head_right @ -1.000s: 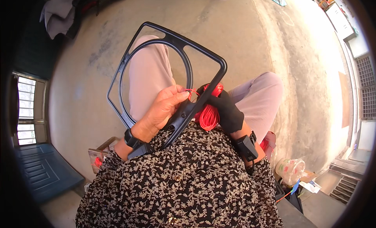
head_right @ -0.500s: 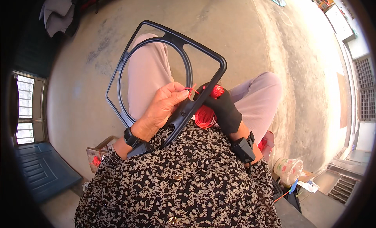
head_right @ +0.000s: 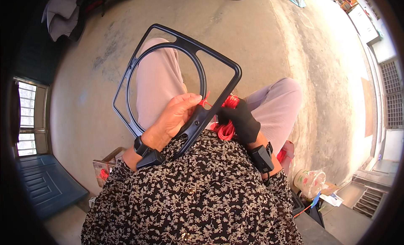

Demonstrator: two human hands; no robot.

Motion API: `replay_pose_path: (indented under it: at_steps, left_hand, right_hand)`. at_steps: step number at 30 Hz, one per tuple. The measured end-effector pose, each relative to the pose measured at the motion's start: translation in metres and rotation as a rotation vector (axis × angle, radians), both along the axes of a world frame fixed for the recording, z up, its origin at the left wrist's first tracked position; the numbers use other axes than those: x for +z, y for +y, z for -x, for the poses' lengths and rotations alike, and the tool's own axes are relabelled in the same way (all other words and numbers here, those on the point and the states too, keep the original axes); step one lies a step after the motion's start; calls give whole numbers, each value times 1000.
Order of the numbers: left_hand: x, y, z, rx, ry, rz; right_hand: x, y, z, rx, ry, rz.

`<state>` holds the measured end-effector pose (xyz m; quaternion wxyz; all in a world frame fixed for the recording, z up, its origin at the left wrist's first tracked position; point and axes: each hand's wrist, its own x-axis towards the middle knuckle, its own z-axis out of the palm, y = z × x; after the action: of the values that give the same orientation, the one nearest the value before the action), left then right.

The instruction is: The recorder is winding a red ribbon around a circular part of a black plastic frame.

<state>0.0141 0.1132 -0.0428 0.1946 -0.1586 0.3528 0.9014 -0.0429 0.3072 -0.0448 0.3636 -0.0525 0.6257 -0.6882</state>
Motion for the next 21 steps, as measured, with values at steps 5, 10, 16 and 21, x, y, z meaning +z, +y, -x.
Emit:
replay_pose_path:
  at_steps: [5,10,16,21]
  left_hand:
    - [16,-1,1,-24,33,-68]
    - [2,6,-7,-47,144,176]
    - [-13,5,-19,9,80,-103]
    - [-8,4,-9,-74,-14,-69]
  right_hand:
    - [8,-2,2,-24,20,14]
    - [-22,14,-9,-43,-7,107]
    - [-11,11,-12,53,64,68]
    - [-18,13,-3,30,135,-25]
